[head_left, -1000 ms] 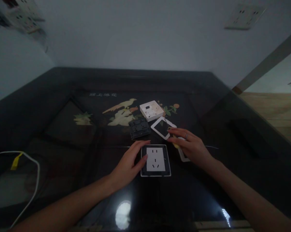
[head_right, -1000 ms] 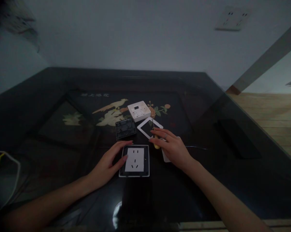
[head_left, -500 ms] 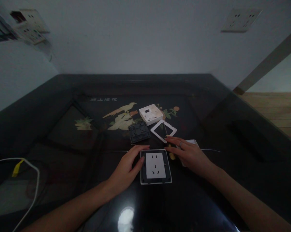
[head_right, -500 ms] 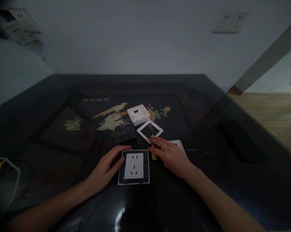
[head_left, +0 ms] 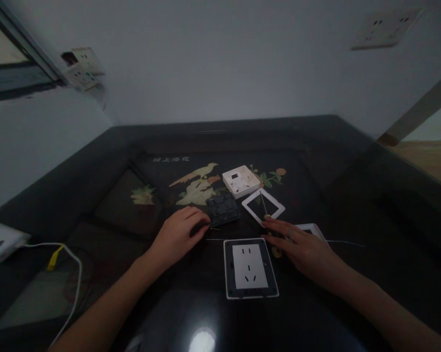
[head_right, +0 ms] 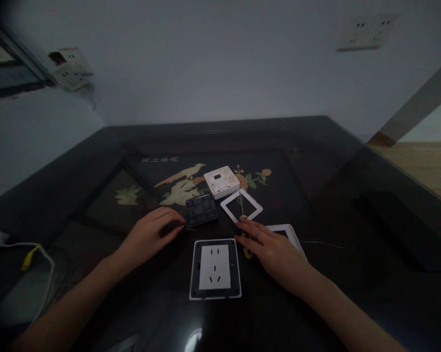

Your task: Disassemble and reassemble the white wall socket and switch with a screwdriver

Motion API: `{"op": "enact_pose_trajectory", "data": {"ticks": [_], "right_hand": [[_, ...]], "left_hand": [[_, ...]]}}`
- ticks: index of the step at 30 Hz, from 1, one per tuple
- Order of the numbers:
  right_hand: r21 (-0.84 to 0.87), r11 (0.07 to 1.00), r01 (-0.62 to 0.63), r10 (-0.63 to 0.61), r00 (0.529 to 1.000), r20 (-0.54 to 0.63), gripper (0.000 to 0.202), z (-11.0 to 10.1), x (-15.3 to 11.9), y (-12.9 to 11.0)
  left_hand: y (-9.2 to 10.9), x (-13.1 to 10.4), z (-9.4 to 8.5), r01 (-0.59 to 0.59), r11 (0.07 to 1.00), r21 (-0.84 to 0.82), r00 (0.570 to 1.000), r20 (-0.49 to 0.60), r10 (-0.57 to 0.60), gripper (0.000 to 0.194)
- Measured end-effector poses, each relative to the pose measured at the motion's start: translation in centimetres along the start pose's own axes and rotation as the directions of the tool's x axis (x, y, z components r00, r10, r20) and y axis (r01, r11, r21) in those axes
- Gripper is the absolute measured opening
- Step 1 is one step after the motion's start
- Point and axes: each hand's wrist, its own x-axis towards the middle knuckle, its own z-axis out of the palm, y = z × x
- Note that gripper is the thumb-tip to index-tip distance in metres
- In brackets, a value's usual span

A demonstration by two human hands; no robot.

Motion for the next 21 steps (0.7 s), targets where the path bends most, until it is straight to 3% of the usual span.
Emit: {"op": "enact_pose_trajectory", "data": {"ticks": [5,12,21], "right_hand": [[0.025,1.0,0.001,0.0,0.999,-0.032,0.046,-0.3,0.1,-0.2],[0.056,0.998,-0.002,0.004,0.999,-0.039,0.042,-0.7,0.3,-0.4],[0.161,0.982,-0.102,0.127,0.98,-0.153,0.03,-1.5,0.6,-1.8]], "left_hand": [[0.1,0.0,0.6,-0.01,0.999,0.035,0.994,0.105,0.006,0.009],[0.0,0.0,1.2,0.003,1.0,0.024,0.985,0.17,-0.007,0.006],[0.7,0.0,0.6,0.067,0.996,-0.057,0.984,0.17,-0.057,0.004]]}}
